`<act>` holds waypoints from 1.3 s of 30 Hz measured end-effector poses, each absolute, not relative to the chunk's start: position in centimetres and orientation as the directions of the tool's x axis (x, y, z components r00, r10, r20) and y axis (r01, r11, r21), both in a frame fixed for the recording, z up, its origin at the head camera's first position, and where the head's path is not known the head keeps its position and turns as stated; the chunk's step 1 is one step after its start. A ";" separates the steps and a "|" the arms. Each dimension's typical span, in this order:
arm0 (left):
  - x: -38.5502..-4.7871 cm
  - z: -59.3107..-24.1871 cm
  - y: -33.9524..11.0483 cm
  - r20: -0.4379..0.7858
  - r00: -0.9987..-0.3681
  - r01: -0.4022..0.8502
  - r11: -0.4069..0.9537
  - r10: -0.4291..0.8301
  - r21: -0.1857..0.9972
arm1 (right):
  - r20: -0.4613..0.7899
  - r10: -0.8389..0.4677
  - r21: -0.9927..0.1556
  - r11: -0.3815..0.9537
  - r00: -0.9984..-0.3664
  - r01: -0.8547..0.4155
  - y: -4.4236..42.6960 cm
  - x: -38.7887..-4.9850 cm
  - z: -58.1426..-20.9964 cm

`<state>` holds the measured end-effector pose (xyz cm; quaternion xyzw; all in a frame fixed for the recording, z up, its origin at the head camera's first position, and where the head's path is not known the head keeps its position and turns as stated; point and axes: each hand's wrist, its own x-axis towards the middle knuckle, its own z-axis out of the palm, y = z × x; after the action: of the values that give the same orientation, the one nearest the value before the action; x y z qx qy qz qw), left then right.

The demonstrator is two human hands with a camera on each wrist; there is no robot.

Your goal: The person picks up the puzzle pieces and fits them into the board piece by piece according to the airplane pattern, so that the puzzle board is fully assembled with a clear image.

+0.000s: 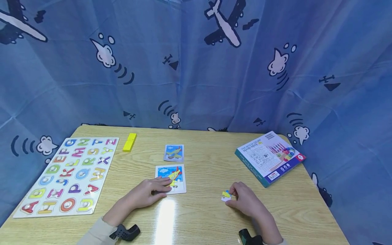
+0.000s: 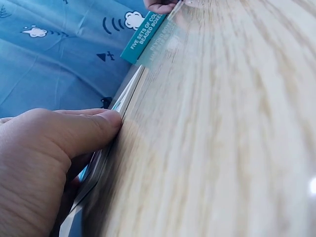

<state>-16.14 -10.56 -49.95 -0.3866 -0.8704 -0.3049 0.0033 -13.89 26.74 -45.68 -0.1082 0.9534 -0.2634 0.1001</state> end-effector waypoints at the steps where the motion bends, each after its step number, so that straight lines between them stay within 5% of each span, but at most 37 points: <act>1: -16.1 -49.9 -10.6 0.241 -0.701 0.675 0.515 0.671 0.528 | -0.127 -0.265 -0.525 0.836 -0.956 -0.162 26.8 -13.9 -45.7; 24: -16.1 -50.1 -10.5 0.228 -0.708 0.664 0.520 0.668 0.537 | 0.047 -0.319 -0.608 0.742 -0.947 -0.280 24.4 -14.5 -45.6; 39: -16.2 -49.9 -10.6 0.229 -0.708 0.665 0.522 0.668 0.535 | 0.020 -0.399 -0.665 0.679 -0.917 -0.310 18.9 -16.7 -44.7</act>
<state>-16.17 -10.55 -49.95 -0.3819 -0.8723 -0.3053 -0.0026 -16.74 18.90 -44.72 -0.1939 0.9141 -0.3505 0.0633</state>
